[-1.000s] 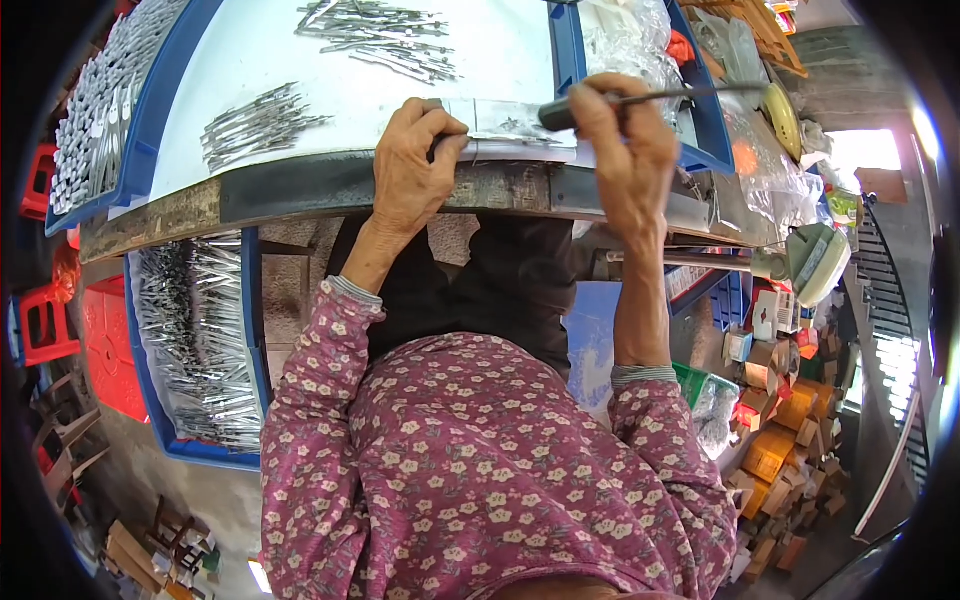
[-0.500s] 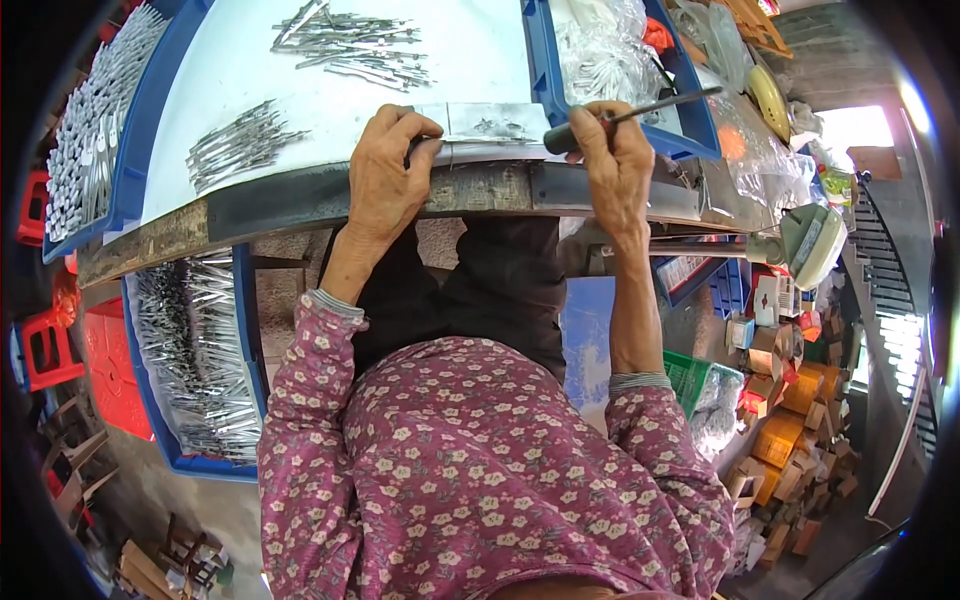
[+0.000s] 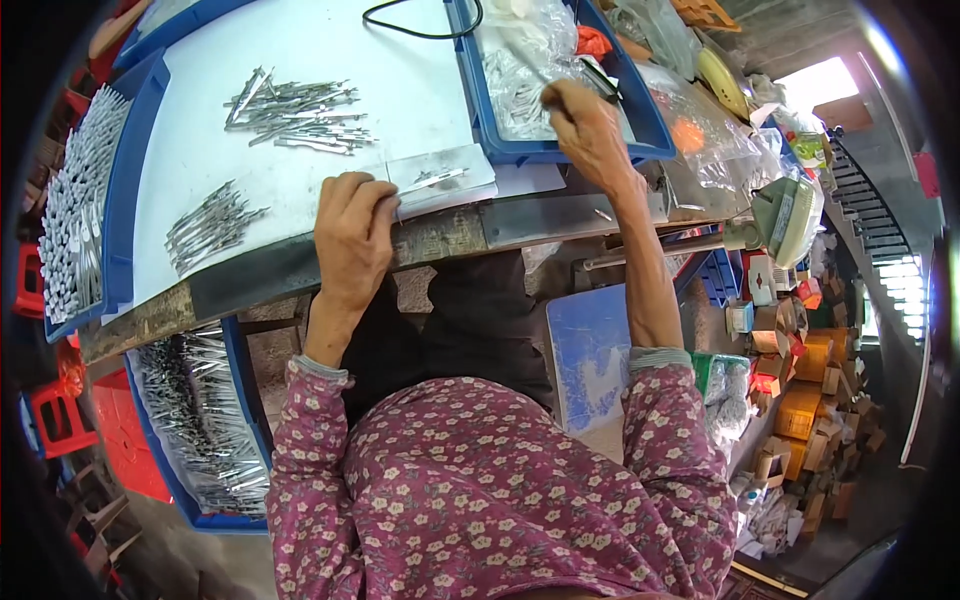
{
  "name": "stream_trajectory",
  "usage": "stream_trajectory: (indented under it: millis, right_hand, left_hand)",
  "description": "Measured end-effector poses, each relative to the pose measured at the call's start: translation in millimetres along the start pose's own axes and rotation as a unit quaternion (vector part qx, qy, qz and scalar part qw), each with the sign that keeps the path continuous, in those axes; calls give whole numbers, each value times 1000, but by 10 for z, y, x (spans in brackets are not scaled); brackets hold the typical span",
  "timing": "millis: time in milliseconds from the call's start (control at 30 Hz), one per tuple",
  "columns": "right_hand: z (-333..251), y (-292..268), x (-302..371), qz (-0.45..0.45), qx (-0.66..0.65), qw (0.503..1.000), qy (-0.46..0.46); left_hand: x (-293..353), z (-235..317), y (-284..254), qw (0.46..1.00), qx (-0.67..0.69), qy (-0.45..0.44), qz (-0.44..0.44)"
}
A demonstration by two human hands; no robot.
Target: Assembling small metal components at a workbench using a pointed hand tool.
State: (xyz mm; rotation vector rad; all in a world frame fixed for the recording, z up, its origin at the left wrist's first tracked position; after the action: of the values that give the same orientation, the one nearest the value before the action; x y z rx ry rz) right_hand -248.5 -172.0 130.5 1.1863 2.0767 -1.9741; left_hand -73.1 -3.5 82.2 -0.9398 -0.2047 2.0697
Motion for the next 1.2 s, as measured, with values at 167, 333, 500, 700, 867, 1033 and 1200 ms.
stream_trajectory:
  millis: [167, 333, 500, 700, 867, 1033, 1200]
  right_hand:
    - [234, 469, -151, -97, 43, 994, 1]
    - [338, 633, -156, -127, 64, 988, 54]
    - [402, 746, -224, -91, 65, 992, 52]
    - [475, 735, -229, -87, 104, 990, 44]
    - [506, 732, -249, -85, 95, 989, 68]
    - [527, 696, -228, -93, 86, 987, 104]
    - [668, 699, -175, -148, 19, 979, 138]
  left_hand:
    - [85, -238, -387, 996, -2, -77, 49]
    - [215, -453, -836, 986, -66, -113, 101]
    - [422, -705, -1212, 973, -137, -137, 123]
    - [523, -830, -1476, 965, -166, -113, 169]
    - [590, -1043, -1721, 949, -208, -146, 187]
    - [436, -1189, -1794, 943, -245, -147, 170]
    - [270, -1367, -1810, 946, -255, -135, 149]
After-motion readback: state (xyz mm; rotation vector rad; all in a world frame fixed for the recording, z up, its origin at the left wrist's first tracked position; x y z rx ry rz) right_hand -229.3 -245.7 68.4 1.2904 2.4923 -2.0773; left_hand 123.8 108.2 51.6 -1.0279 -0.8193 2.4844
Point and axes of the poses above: each hand's wrist, its own x-axis away from the middle knuckle, its own y-axis out of the palm, z = x × y, the point moved 9 cm from there along -x, towards the middle knuckle, and after that the axes turned 8 degrees about -y, right-handed, at the moved point
